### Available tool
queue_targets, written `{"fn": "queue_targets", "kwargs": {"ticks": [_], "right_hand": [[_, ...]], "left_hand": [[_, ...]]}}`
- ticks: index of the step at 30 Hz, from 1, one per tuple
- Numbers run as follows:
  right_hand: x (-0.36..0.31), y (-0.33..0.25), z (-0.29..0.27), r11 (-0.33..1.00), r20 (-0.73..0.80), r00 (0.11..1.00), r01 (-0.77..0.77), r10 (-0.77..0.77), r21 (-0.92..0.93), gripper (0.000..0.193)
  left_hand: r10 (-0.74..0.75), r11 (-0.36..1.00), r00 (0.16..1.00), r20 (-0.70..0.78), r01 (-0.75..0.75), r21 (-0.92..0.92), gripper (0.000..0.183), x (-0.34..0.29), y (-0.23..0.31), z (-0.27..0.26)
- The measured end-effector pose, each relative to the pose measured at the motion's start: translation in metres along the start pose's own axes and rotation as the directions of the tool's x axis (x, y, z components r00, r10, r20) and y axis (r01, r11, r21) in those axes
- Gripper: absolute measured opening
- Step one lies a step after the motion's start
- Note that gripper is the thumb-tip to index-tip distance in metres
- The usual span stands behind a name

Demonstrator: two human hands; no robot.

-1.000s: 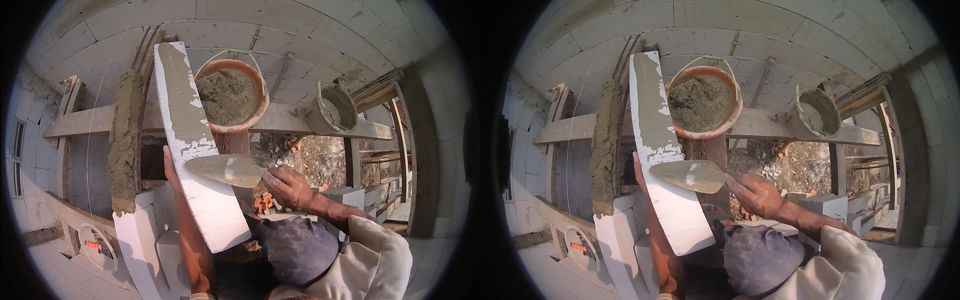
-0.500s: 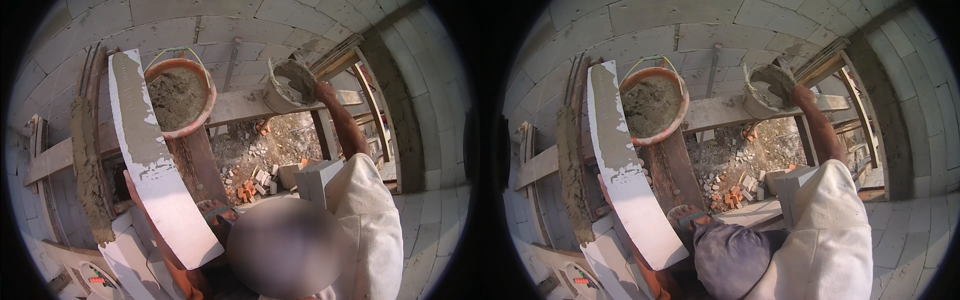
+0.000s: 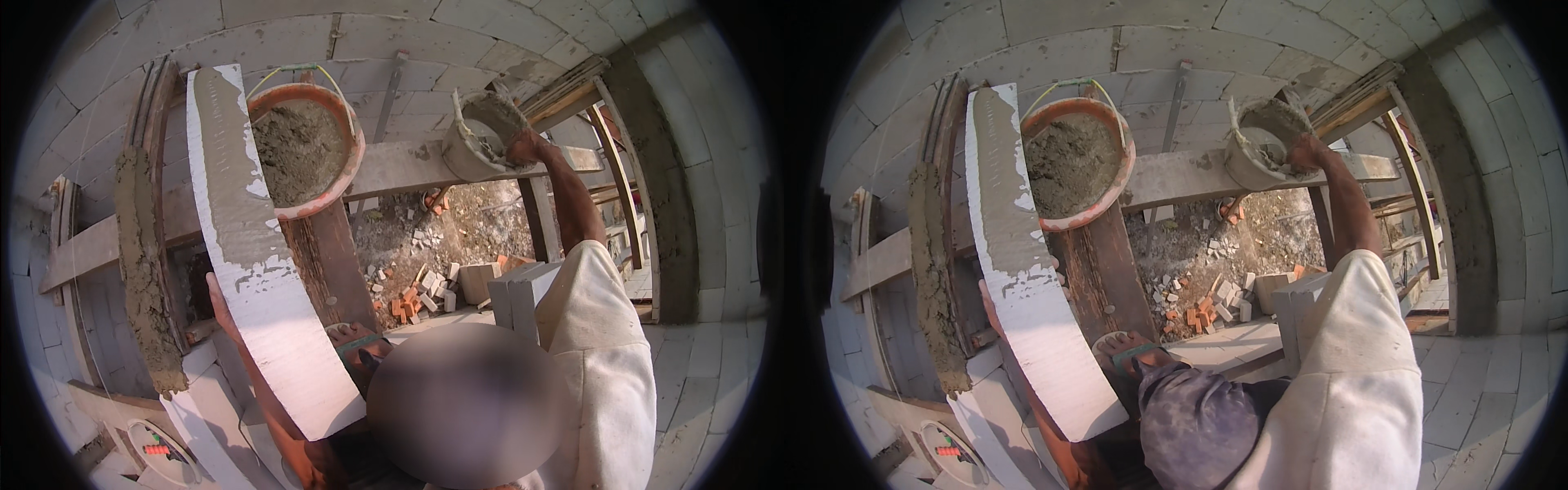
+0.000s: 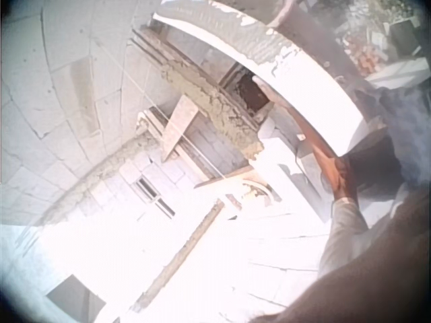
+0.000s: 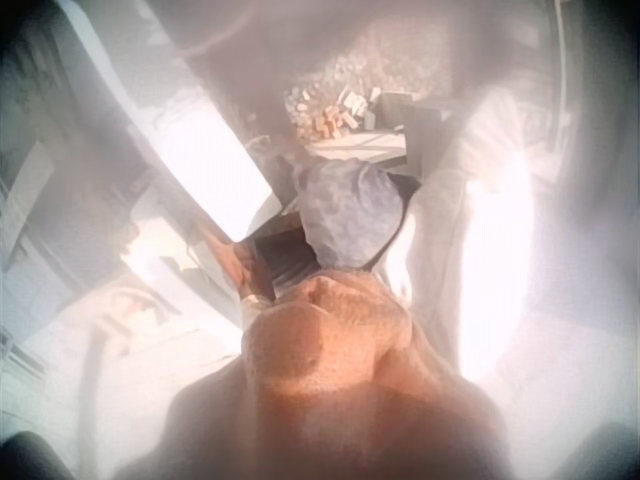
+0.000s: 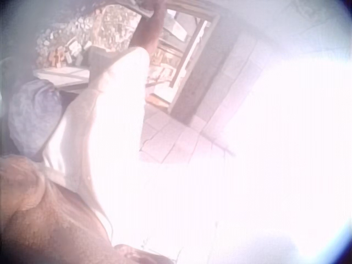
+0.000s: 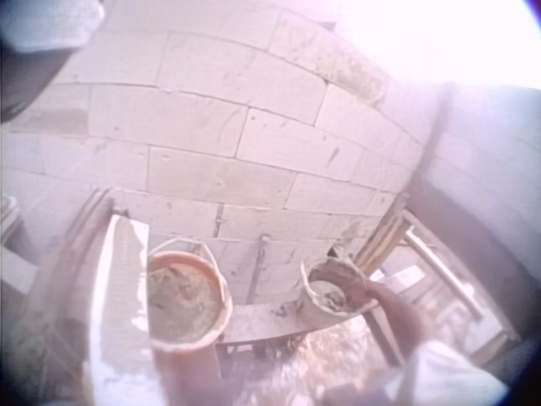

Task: The person constructs a masonry wall by applying mortar to light blocks, positioning them on a course, and verifying the placement with a measuring tape and hammer.

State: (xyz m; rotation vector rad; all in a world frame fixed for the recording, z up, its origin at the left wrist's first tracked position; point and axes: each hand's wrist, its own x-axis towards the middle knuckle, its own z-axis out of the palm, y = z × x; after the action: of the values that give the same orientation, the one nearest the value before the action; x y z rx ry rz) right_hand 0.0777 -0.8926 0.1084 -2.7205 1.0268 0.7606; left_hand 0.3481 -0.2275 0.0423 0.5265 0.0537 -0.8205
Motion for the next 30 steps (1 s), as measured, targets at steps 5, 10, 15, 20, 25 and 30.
{"fn": "queue_targets", "kwargs": {"ticks": [5,10,15,20,25,30], "right_hand": [[-0.056,-0.033,-0.025,0.842,-0.086,0.971,-0.147,0.222,0.519,0.023],[-0.072,-0.009,-0.015,0.723,-0.058,0.949,-0.197,0.311,0.663,0.022],[-0.088,-0.007,-0.007,0.564,-0.162,0.95,-0.017,0.265,0.826,0.022],[-0.104,-0.059,-0.028,0.539,-0.229,0.967,0.132,0.115,0.832,0.022],[-0.162,-0.148,-0.074,0.422,-0.205,0.977,0.213,-0.066,0.881,0.021],[-0.185,-0.287,-0.083,0.276,-0.096,0.916,0.216,-0.389,0.937,0.025]], "left_hand": [[-0.016,1.0,1.0,0.021,0.017,-0.026,0.077,0.0,-0.004,0.006],[-0.044,0.997,0.997,0.059,0.048,-0.057,0.075,0.006,-0.016,0.014],[-0.043,0.996,0.996,0.08,0.049,-0.07,0.072,0.007,-0.017,0.018],[-0.018,0.996,0.996,0.092,0.026,-0.086,0.07,-0.005,-0.01,0.02],[-0.016,0.998,0.999,0.046,0.019,-0.057,0.076,0.009,-0.028,0.053],[-0.011,0.991,0.999,0.043,0.016,-0.133,0.074,-0.013,-0.002,0.069]]}}
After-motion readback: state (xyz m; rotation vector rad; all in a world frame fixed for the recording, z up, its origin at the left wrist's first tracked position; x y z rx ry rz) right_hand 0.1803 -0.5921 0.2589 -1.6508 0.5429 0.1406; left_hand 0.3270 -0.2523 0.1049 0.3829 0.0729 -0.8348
